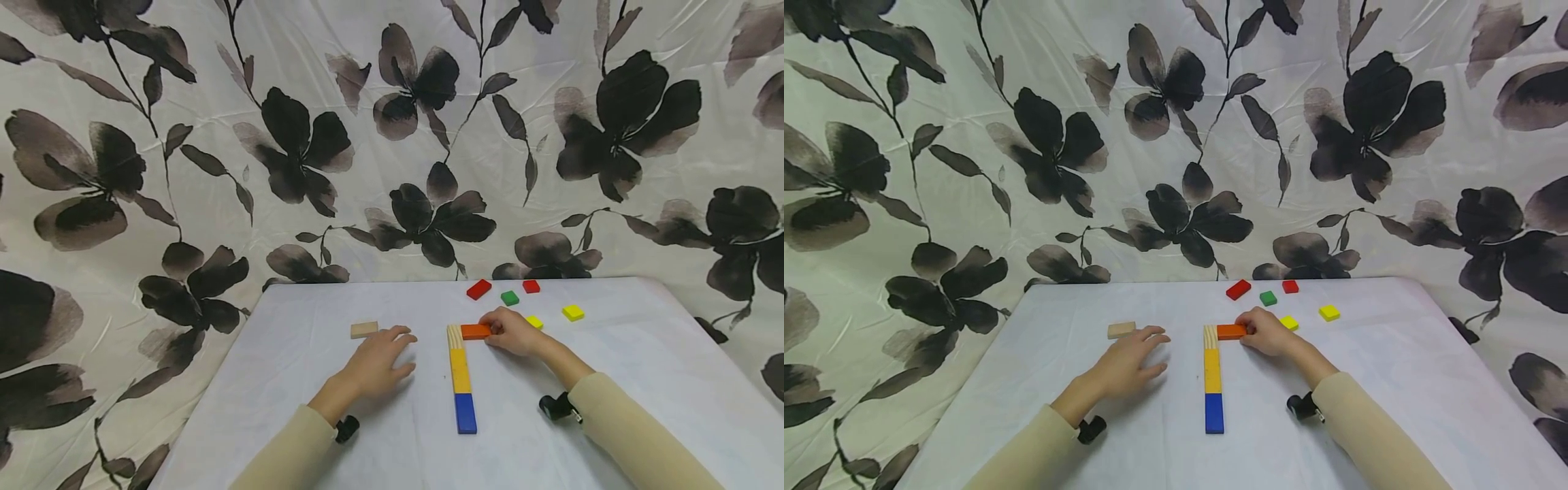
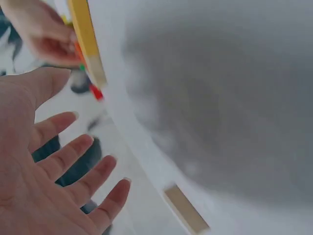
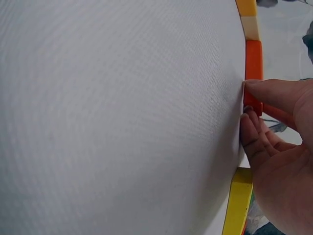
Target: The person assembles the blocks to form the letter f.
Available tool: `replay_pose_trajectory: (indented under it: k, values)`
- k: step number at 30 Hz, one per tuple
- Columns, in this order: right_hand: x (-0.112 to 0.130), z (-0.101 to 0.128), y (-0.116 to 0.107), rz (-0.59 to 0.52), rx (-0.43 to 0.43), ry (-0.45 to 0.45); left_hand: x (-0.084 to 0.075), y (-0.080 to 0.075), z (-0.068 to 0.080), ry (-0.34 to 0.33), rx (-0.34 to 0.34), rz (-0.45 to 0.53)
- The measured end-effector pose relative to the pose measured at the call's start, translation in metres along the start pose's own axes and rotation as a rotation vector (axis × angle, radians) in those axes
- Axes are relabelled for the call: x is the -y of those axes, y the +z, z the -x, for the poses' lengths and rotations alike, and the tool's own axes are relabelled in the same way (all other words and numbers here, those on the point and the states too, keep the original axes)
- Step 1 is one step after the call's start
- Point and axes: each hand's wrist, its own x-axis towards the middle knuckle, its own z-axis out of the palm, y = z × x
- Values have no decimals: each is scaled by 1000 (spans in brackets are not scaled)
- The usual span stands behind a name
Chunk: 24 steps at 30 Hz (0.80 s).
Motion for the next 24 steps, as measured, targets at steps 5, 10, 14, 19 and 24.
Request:
replay_pose_trajectory:
  k: [5, 10, 14, 19, 24]
  values:
    - [-1, 1, 2, 0, -8, 4, 29, -5, 1, -40, -104, 54]
    - [-3, 1, 4, -5, -3, 4, 52, -6, 2, -143, -115, 98]
    - [-3, 0, 4, 7, -5, -4, 68, -6, 1, -213, -110, 107]
    - [-2, -1, 2, -5, -8, 9, 85, -3, -2, -290, -89, 129]
    - [-3, -1, -1, -3, -1, 20, 97, 2, -8, -348, -55, 150]
